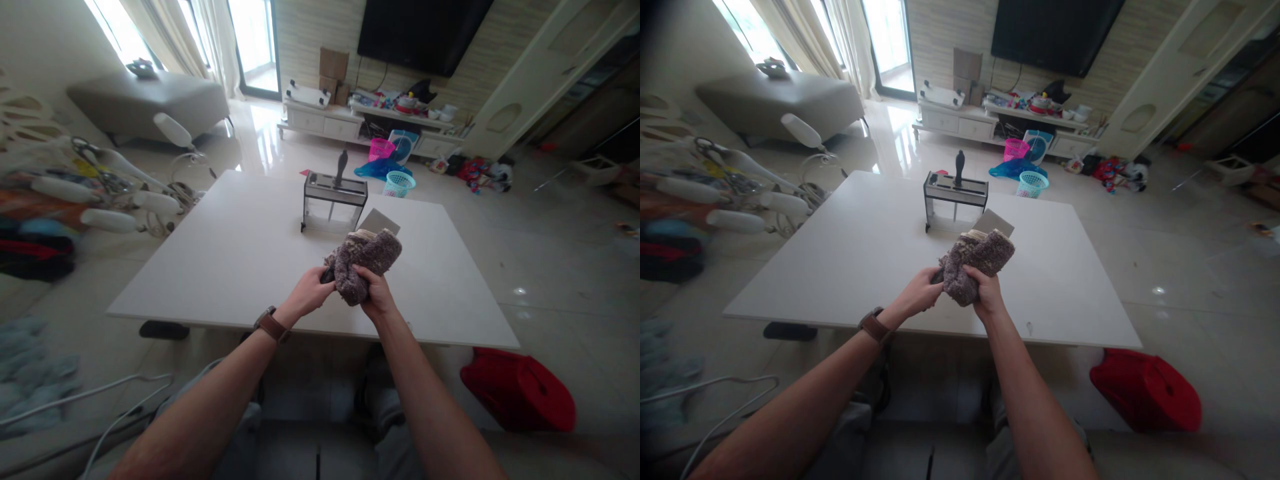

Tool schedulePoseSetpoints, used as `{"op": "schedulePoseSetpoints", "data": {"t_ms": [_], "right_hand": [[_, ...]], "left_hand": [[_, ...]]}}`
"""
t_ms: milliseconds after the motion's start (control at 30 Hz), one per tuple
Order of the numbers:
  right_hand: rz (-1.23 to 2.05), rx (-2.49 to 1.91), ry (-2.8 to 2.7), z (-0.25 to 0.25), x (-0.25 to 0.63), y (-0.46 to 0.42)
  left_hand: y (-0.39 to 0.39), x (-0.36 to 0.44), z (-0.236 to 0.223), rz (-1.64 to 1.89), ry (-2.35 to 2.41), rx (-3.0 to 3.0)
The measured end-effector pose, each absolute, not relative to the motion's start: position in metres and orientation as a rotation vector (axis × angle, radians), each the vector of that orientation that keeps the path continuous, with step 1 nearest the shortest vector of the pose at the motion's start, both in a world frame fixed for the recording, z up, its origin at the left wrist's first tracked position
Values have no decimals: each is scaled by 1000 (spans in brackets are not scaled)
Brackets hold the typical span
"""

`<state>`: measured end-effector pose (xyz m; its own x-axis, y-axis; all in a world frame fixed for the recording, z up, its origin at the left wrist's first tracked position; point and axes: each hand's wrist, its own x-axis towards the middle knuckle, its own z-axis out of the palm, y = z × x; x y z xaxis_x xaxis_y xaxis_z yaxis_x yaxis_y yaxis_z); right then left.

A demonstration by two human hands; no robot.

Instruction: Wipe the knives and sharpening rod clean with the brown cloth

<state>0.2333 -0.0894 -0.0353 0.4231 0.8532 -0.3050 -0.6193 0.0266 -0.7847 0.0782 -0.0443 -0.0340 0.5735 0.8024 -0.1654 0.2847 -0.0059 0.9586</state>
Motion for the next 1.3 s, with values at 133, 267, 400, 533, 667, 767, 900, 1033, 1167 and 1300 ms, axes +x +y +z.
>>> {"op": "schedulePoseSetpoints", "data": {"t_ms": [133, 267, 400, 533, 667, 767, 900, 1033, 1167, 1300], "right_hand": [[1158, -1034, -280, -36, 234, -89], [1154, -1025, -280, -36, 234, -89], [1147, -1023, -294, -37, 234, -90], [1150, -1026, -322, -38, 235, -90], [1158, -1038, -292, -38, 234, -89], [1158, -1039, -268, -37, 233, -88], [1156, -1026, -266, -38, 232, -88], [1157, -1026, -285, -39, 233, -89], [1157, -1030, -274, -38, 234, -90], [1154, -1029, -295, -37, 234, -89]], "left_hand": [[-44, 79, -35, 519, 946, 1557], [-45, 79, -33, 521, 942, 1554], [-46, 79, -31, 512, 949, 1545], [-46, 79, -30, 504, 950, 1545], [-46, 79, -32, 514, 958, 1541], [-45, 78, -34, 520, 945, 1550], [-45, 78, -33, 519, 935, 1555], [-45, 78, -33, 513, 938, 1549], [-45, 79, -32, 504, 943, 1544], [-46, 79, -32, 511, 950, 1534]]}}
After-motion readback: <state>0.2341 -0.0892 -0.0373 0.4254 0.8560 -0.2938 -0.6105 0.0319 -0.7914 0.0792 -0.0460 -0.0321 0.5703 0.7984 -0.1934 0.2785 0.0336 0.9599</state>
